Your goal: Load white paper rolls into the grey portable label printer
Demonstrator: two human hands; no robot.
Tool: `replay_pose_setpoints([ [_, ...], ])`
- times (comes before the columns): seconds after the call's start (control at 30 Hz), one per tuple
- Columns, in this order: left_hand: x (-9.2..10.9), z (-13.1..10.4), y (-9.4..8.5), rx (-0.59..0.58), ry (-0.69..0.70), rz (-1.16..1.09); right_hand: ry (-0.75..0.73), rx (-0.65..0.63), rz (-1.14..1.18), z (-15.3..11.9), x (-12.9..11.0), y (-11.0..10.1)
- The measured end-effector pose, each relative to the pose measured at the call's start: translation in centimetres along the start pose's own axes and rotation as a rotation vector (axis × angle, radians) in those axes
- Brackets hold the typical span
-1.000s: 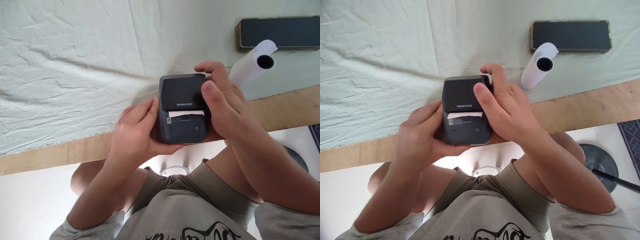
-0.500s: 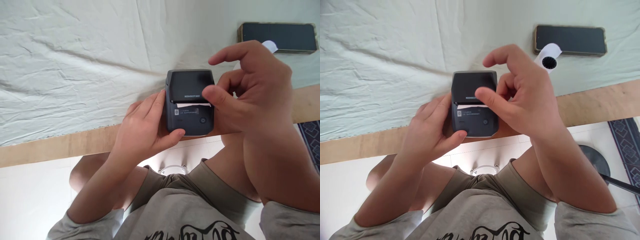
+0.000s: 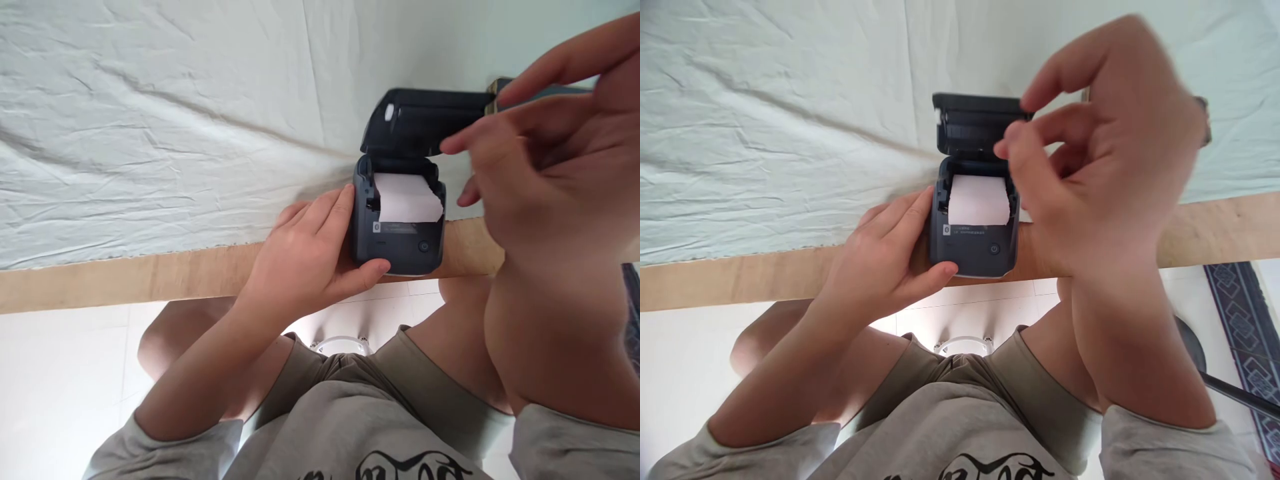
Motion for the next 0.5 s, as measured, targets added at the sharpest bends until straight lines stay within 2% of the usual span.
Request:
replay_pose_setpoints([
  [0.07,0.0,0.0,0.0,0.015,0.019,0.012,-0.085,-0.051,-0.050,0.4,-0.4,0.7],
  [0.23,0.1,0.0,0.0,0.005,0.014,0.011,-0.201,-0.472,-0.261,2.6,0.5,3.3],
  [0.33,0.1,0.0,0.0,0.005,0.020,0.007,-0.268,-0.667,-0.335,4.1,1.9,4.3],
  [0.4,0.0,0.0,0.0,0.007,0.013,0.001,-0.297,-0.760,-0.332,4.6,2.6,4.8],
  [0.5,-0.2,-0.1,0.0,-0.003,0.001,-0.005,-0.272,-0.791,-0.348,4.7,2.6,5.2],
])
Point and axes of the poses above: each hand's wrist, its own z-axis towards the middle knuckle, its own y-axis out of the palm, x = y × z, the point moved 5 cm from there along z, towards the middle knuckle, and after that the axes turned 10 degrees about -z, right-handed, at the moved point
